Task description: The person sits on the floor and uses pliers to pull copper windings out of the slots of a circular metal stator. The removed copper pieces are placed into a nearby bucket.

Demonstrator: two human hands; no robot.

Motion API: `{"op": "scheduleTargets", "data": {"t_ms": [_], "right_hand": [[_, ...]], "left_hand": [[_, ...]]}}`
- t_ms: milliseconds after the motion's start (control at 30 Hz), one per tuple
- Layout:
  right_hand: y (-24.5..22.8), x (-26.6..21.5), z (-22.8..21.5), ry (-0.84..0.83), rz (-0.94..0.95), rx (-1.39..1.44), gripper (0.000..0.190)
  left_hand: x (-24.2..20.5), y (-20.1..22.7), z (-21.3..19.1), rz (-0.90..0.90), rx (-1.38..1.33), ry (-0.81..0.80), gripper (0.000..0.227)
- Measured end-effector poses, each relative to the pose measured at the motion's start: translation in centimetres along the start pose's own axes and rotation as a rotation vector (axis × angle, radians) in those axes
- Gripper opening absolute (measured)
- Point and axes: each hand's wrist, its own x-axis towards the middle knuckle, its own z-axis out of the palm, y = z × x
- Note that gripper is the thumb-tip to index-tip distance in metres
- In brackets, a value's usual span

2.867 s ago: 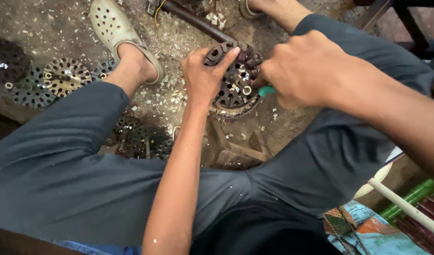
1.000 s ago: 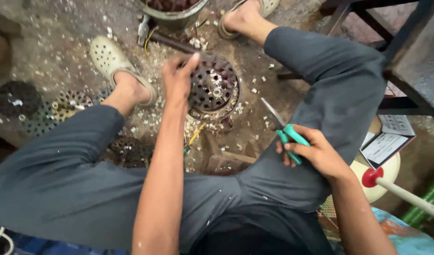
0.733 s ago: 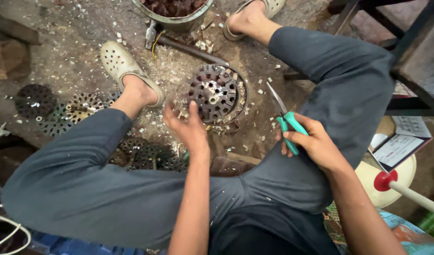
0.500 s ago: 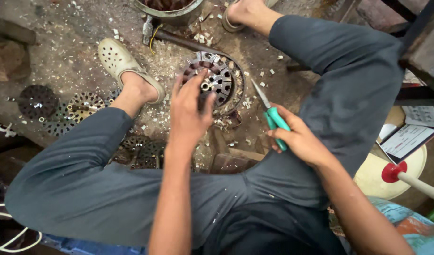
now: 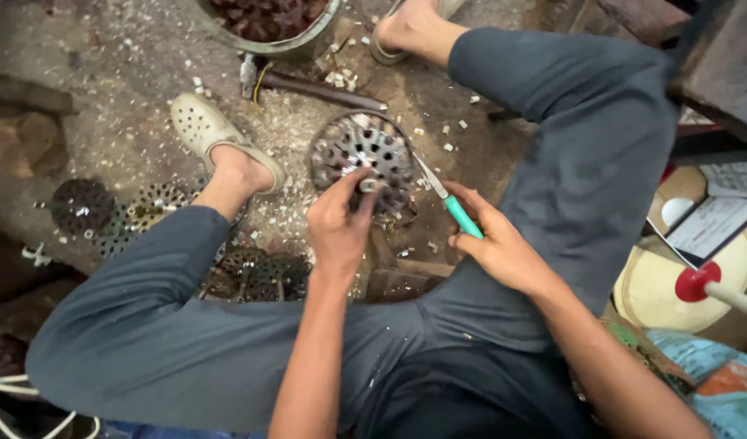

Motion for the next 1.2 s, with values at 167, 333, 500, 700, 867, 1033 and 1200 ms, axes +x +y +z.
{"op": "scheduleTargets", "data": {"t_ms": [167,333,500,700,867,1033,1200], "right_hand": [[-3.8,0.6,0.5,-0.052,0.224,-0.274,0.090],[-7.8,3.1,1.7,-0.108,0.213,-0.739,0.082],[-11.0,5.1,3.5,-0.159,0.221,-0.939,0.075],[-12.6,6.9,4.4,-0.153,0.230,-1.053,0.075],[-13.1,8.2,5.2,-0.155,0.211,-1.124,0.074],[-12.7,8.4,5.6,-0.120,0.100,-1.206,0.078],[-12.9,8.8,5.5,-0.140,0.048,-1.274,0.079]], "left_hand": [[-1.3,-0.4,-0.6,-0.036,-0.095,0.010,0.038],[-1.1,-2.7,-1.0,-0.253,0.001,0.204,0.033],[0.5,-5.9,2.2,-0.395,0.136,0.159,0.044],[0.2,-6.9,4.1,-0.493,-0.060,0.184,0.046],[0.9,-7.3,4.6,-0.532,-0.103,0.234,0.047],[1.0,-7.6,4.7,-0.482,-0.086,0.254,0.052],[1.1,-7.6,4.5,-0.517,-0.111,0.219,0.053]]}}
